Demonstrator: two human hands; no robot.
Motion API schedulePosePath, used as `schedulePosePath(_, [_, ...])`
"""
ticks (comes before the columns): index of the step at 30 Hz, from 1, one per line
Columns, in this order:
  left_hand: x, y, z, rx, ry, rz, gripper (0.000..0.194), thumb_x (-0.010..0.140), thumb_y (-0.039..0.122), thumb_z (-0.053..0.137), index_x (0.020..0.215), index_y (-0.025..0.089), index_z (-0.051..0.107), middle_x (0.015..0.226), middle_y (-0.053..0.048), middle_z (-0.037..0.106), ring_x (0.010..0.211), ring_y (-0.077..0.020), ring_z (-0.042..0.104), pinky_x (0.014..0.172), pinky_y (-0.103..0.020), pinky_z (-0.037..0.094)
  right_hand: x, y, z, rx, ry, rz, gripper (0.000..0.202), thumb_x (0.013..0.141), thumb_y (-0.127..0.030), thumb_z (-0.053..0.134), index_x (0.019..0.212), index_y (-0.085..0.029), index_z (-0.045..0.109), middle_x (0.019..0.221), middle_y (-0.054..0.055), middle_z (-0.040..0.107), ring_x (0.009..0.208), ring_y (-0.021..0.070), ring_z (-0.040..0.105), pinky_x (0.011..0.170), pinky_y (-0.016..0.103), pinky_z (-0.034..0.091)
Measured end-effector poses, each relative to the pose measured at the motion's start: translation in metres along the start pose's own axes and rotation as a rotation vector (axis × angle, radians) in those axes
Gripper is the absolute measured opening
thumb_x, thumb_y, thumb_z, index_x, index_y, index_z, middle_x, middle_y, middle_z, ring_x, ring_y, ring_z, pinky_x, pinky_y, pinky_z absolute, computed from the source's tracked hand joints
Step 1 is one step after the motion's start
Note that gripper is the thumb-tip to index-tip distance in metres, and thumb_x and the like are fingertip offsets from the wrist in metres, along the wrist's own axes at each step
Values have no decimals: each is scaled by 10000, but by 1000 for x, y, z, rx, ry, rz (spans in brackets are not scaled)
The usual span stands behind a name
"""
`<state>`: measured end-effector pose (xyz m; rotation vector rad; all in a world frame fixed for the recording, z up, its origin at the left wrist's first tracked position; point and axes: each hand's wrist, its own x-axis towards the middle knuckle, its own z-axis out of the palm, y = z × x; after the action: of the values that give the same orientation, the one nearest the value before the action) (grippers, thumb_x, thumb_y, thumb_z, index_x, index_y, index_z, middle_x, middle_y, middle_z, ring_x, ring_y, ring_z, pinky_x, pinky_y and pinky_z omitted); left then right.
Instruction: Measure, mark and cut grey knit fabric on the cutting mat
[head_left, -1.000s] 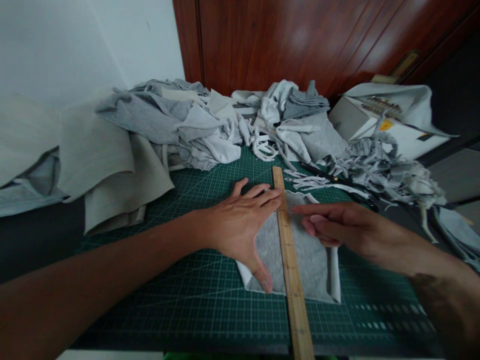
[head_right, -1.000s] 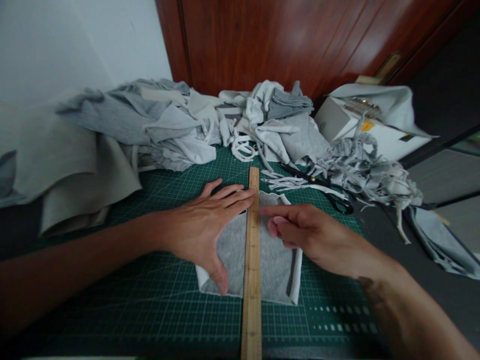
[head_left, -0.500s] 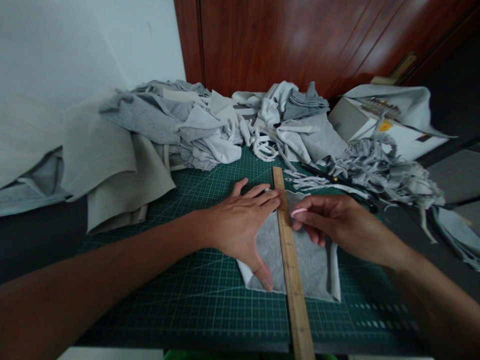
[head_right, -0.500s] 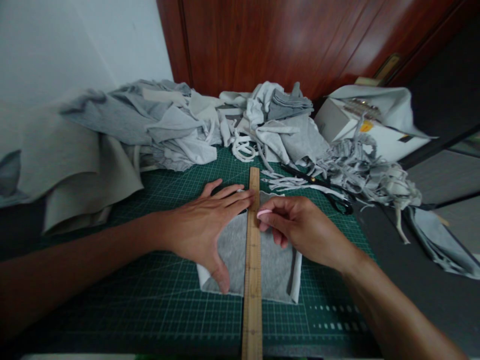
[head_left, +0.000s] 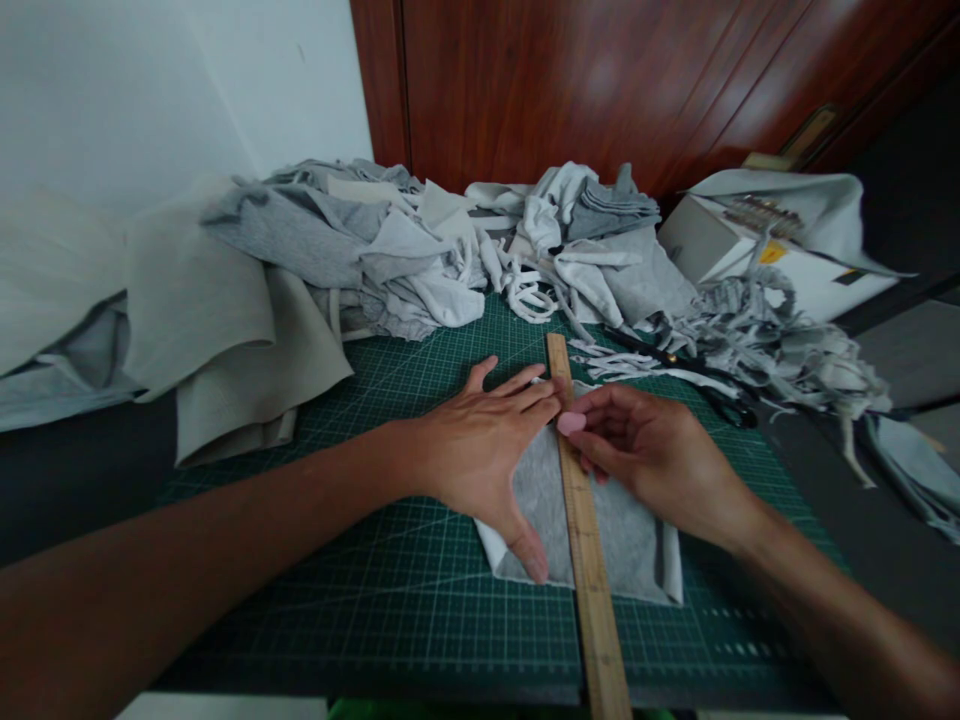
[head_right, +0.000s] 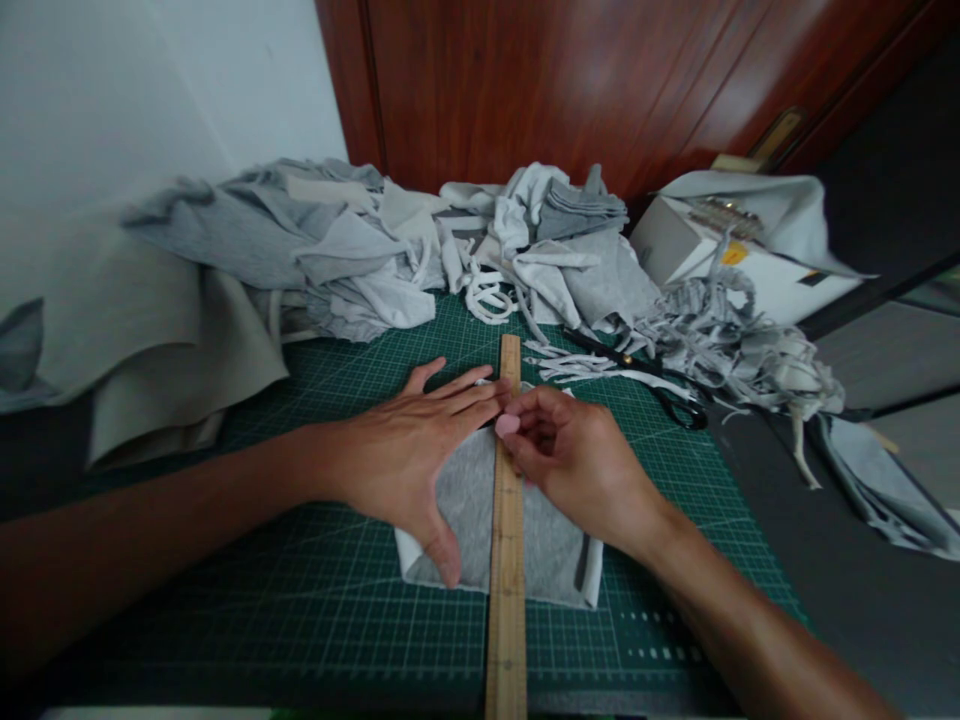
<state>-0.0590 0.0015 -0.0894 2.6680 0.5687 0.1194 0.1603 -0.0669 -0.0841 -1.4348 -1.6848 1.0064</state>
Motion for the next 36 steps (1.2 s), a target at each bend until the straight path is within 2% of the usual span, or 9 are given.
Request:
schedulePosePath(5, [0, -1, 1, -8, 18, 19, 1410, 567, 898, 706, 1651, 155, 195, 1749, -174, 175, 1625, -413, -27, 1228, -673, -165, -3, -3, 1, -266, 89, -86, 169, 937, -345, 707, 1019, -198, 714, 891, 71, 778, 730, 208, 722, 634, 317, 592])
schedulePosePath(16, [1, -2, 2, -25, 35, 30, 1430, 544, 878, 749, 1659, 183, 184, 1754, -173, 157, 1618, -442, -35, 1223, -697, -156, 0, -17, 11, -597, 151, -286, 106, 914, -178, 605, 890, -202, 705, 710, 8, 728, 578, 151, 659, 566, 286, 484])
schedulePosePath(22, [1, -2, 1, -28, 36, 29, 1419, 544, 875, 747, 1655, 189, 192, 1749, -185, 168, 1619, -444, -23, 1218, -691, -175, 5, -20, 16, -738, 163, -296, 138, 879, -112, 584, 873, -173, 709, 713, 21, 717, 567, 149, 627, 564, 283, 451])
schedulePosePath(28, [0, -3, 2, -28, 37, 35, 1430, 539, 878, 746, 1661, 213, 161, 1757, -180, 129, 1619, -441, -25, 1216, -701, -159, 8, -22, 21, -790, 152, -279, 156, 880, -105, 562, 872, -166, 706, 720, 31, 716, 579, 160, 625, 587, 295, 450])
schedulePosePath(36, [1, -1, 2, -17, 17, 25, 1435, 562, 894, 713, 1659, 151, 163, 1755, -187, 127, 1623, -424, -34, 1225, -679, -164, 4, -23, 16, -718, 124, -289, 142, 872, -94, 590, 885, -175, 706, 728, 15, 710, 579, 150, 618, 571, 282, 447])
